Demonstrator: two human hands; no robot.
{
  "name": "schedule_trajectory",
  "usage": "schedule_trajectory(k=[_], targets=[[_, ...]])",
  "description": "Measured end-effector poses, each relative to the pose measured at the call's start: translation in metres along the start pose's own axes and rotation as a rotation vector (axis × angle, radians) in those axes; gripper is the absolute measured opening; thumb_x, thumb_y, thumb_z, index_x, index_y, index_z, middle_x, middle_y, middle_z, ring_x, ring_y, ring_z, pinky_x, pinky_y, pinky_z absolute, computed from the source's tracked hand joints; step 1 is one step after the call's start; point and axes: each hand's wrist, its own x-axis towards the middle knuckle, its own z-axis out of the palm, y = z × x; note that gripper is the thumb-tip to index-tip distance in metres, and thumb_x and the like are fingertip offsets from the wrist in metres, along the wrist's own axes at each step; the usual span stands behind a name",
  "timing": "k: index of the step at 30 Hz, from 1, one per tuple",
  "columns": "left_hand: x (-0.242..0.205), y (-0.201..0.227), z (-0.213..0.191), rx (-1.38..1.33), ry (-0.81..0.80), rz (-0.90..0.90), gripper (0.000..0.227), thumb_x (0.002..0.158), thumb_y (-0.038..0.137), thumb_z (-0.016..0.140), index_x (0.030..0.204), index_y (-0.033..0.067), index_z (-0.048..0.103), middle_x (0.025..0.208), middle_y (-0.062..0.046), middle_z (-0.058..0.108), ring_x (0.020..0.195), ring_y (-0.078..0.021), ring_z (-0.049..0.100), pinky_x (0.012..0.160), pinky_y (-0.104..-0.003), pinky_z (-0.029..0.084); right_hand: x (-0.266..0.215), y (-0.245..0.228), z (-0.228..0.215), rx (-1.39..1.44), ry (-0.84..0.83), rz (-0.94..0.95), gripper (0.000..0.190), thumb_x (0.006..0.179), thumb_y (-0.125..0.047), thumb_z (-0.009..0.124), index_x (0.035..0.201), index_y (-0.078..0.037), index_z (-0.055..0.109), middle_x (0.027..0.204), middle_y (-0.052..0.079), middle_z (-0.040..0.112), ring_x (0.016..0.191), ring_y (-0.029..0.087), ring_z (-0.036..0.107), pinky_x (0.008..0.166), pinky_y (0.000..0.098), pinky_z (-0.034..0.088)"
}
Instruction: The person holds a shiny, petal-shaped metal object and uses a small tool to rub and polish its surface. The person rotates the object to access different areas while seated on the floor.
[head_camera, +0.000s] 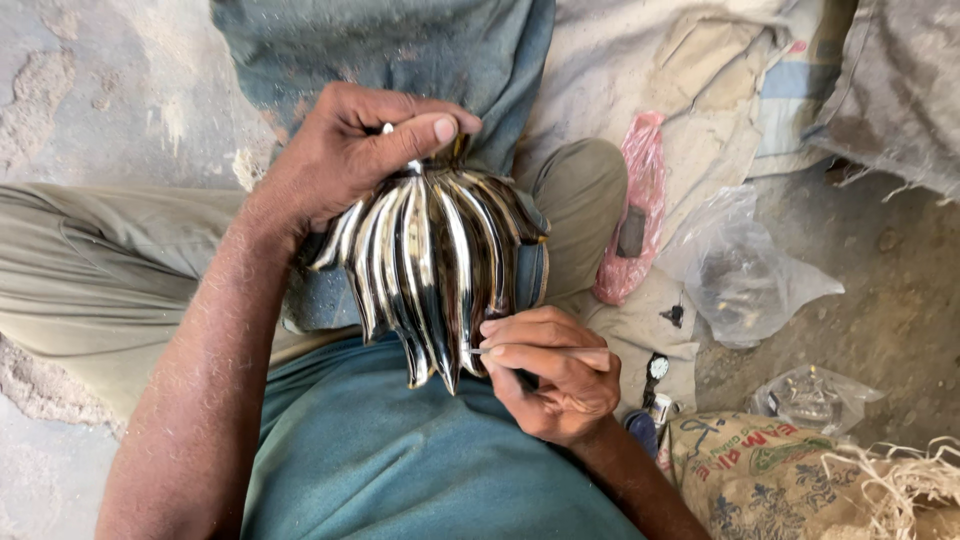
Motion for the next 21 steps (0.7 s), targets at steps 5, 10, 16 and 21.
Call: schedule_trajectory(k=[5, 10, 16, 21], targets=[[0.003, 0.0, 0.002, -0.095, -0.025, -0.001, 0.028, 0.101, 0.031, 0.072, 0.11, 0.0055, 0.08, 0.113, -0.007, 0.08, 0.099, -0.0084, 0.071, 0.087, -0.028, 0.061, 0.031, -0.002, -0.001, -0.13, 0.091, 0.147, 0.029, 0.081, 0.01, 0.083, 0.102, -0.004, 0.069, 0.102, 0.014, 0.079, 0.075, 0.015, 0.073, 0.059, 0.0207, 0.049], [0.002, 0.006, 0.002, -0.049, -0.021, -0.098, 0.03, 0.095, 0.032, 0.072, 0.114, 0.0103, 0.08, 0.108, -0.005, 0.082, 0.096, -0.008, 0.072, 0.085, -0.027, 0.06, 0.079, 0.005, 0.002, -0.218, 0.008, -0.001, 0.025, 0.09, 0.008, 0.081, 0.108, -0.003, 0.067, 0.104, 0.01, 0.075, 0.091, 0.02, 0.076, 0.086, 0.0303, 0.062], [0.003, 0.001, 0.002, -0.078, -0.043, -0.107, 0.032, 0.096, 0.034, 0.07, 0.118, 0.0129, 0.08, 0.102, -0.006, 0.083, 0.093, -0.0081, 0.069, 0.084, -0.027, 0.058, 0.11, 0.008, 0.003, -0.291, -0.088, 0.06, 0.02, 0.087, 0.005, 0.083, 0.103, -0.002, 0.071, 0.098, 0.009, 0.077, 0.089, 0.018, 0.076, 0.081, 0.0289, 0.061], [0.006, -0.002, 0.002, -0.08, -0.053, -0.068, 0.032, 0.094, 0.036, 0.07, 0.117, 0.0142, 0.079, 0.106, -0.005, 0.082, 0.098, -0.0093, 0.074, 0.087, -0.029, 0.061, 0.116, 0.006, 0.001, -0.313, -0.152, 0.07, 0.017, 0.089, 0.004, 0.082, 0.102, -0.003, 0.072, 0.098, 0.008, 0.078, 0.09, 0.017, 0.077, 0.081, 0.028, 0.062]])
